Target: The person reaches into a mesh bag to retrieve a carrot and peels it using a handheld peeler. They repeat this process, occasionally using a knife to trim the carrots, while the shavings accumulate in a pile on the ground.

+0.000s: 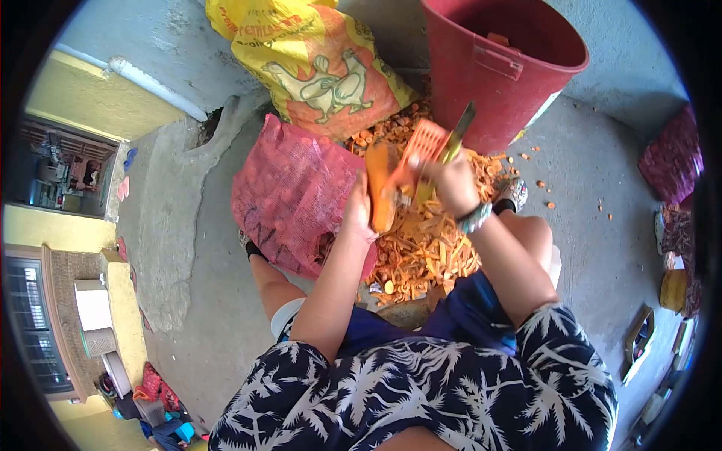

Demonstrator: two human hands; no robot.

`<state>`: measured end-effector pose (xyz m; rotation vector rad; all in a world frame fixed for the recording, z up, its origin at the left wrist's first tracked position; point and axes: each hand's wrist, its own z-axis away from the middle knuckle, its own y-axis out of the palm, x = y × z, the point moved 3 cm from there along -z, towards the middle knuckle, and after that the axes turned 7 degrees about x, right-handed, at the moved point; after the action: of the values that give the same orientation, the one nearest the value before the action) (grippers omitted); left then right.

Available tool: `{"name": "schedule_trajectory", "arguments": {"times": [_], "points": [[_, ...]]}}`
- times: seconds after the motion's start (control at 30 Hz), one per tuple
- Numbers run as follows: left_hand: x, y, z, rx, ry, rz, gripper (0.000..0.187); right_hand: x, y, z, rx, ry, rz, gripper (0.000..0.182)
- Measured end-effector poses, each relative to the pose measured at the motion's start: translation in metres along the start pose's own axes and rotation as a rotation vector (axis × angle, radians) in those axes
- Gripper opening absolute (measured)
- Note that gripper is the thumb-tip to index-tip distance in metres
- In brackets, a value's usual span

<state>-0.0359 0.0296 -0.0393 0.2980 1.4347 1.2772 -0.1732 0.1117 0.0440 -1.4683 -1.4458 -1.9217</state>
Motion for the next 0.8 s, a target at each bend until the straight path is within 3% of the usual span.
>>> {"name": "schedule_trajectory", "arguments": {"times": [0.07, 0.13, 0.2, 0.27, 0.33, 0.4, 0.53, 0.6, 0.67, 0.7, 0.73, 0.8], "points": [[-0.011, 0.033, 0.006, 0.104, 0.054, -0.123, 0.052, -0.01, 0.007, 0.014, 0.141, 0.072, 0.088, 0.045], [-0.009, 0.04, 0.012, -0.129, -0.135, -0.247, 0.051, -0.012, 0.001, 0.005, 0.187, 0.083, 0.127, 0.045], [0.004, 0.021, 0.005, -0.087, -0.109, -0.221, 0.053, -0.001, -0.013, -0.017, 0.042, -0.062, 0.262, 0.034], [0.008, 0.02, 0.01, 0.018, -0.17, -0.189, 0.055, 0.01, -0.043, -0.048, -0.156, -0.088, 0.164, 0.023], [0.007, 0.03, 0.016, -0.048, -0.147, -0.205, 0.057, 0.011, -0.075, -0.064, -0.33, -0.21, 0.142, 0.019], [0.001, 0.035, 0.018, 0.076, -0.122, -0.248, 0.058, 0.012, -0.068, -0.056, -0.282, -0.226, 0.001, 0.021], [-0.01, 0.01, 0.0, -0.011, -0.024, -0.246, 0.057, 0.006, -0.001, 0.003, 0.012, 0.024, 0.119, 0.038], [-0.014, 0.044, 0.007, -0.04, -0.012, -0.284, 0.057, -0.008, 0.009, 0.015, 0.155, 0.027, 0.133, 0.049], [-0.009, 0.05, 0.012, -0.069, -0.012, -0.328, 0.057, -0.002, 0.003, 0.004, 0.107, 0.006, -0.014, 0.047], [0.001, 0.04, 0.011, -0.008, -0.113, -0.271, 0.057, -0.008, -0.015, -0.014, 0.037, -0.124, 0.082, 0.042], [0.01, 0.031, 0.012, 0.053, -0.213, -0.213, 0.057, -0.002, -0.033, -0.031, -0.088, -0.096, 0.159, 0.038], [0.015, 0.035, 0.018, 0.055, -0.21, -0.201, 0.057, 0.012, -0.059, -0.055, -0.308, -0.175, 0.204, 0.024]]}}
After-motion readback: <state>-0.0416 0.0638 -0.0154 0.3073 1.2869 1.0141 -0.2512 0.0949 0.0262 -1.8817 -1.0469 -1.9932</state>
